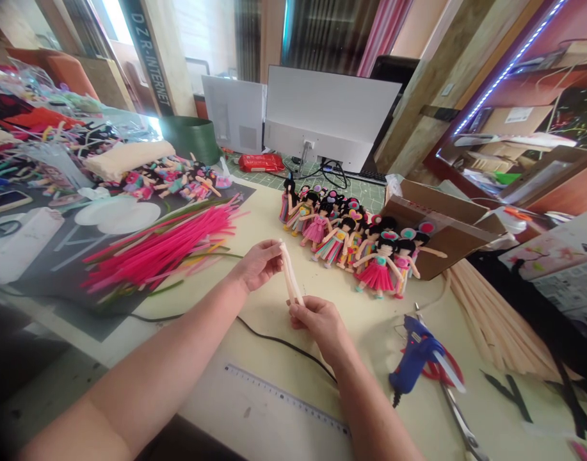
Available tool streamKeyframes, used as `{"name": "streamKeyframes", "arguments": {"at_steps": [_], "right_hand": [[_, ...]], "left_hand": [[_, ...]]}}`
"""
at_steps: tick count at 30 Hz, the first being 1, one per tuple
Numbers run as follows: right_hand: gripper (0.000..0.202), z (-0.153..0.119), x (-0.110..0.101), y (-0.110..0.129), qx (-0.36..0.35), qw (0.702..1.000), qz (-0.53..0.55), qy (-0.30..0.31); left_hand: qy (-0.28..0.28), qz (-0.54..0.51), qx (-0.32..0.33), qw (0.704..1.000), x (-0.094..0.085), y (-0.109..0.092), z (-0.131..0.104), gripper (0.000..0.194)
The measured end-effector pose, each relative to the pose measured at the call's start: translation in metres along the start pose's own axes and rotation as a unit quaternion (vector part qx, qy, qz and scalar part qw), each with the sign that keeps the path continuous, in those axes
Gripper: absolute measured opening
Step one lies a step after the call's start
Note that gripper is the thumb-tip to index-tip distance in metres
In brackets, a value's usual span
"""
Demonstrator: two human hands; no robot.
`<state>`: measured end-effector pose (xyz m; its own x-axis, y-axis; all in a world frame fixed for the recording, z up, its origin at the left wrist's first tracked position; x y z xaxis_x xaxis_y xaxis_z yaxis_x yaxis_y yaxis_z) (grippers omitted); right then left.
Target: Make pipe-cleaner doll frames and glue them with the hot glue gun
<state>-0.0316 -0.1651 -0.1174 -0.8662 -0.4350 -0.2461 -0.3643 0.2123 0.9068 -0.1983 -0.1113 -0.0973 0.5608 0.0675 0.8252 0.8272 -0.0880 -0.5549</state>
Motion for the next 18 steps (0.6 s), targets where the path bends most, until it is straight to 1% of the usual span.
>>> {"name": "streamKeyframes", "arguments": {"at_steps": [10,15,18], "right_hand": [[0.031,-0.0002,0.0005,-0.0002,-0.007,1.000,0.008,0.014],[0.032,-0.0009,-0.0001,0.0010,-0.002,1.000,0.012,0.007],[0.035,-0.0014,0.0000,-0.0004,-0.003,1.000,0.015,0.008]], "left_hand": [[-0.039,-0.006,-0.003,0.999,-0.0034,0.0005,-0.0005,0.027],[-0.046,-0.033,-0.010,0.998,-0.0030,0.0007,-0.0007,0.025],[-0.041,-0.039,-0.014,0.998,-0.0023,0.0010,-0.0008,0.025]]}}
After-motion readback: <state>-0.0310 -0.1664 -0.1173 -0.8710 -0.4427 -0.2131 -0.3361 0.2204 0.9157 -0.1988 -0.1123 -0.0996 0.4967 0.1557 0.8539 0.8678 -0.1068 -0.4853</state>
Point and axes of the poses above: each hand's wrist, its own z-axis towards the middle knuckle, its own x-axis out of the palm, y = z × x, the point moved 4 cm from there along z, towards the middle knuckle, and after that the axes turned 15 degrees about -z, right-handed, at the moved point
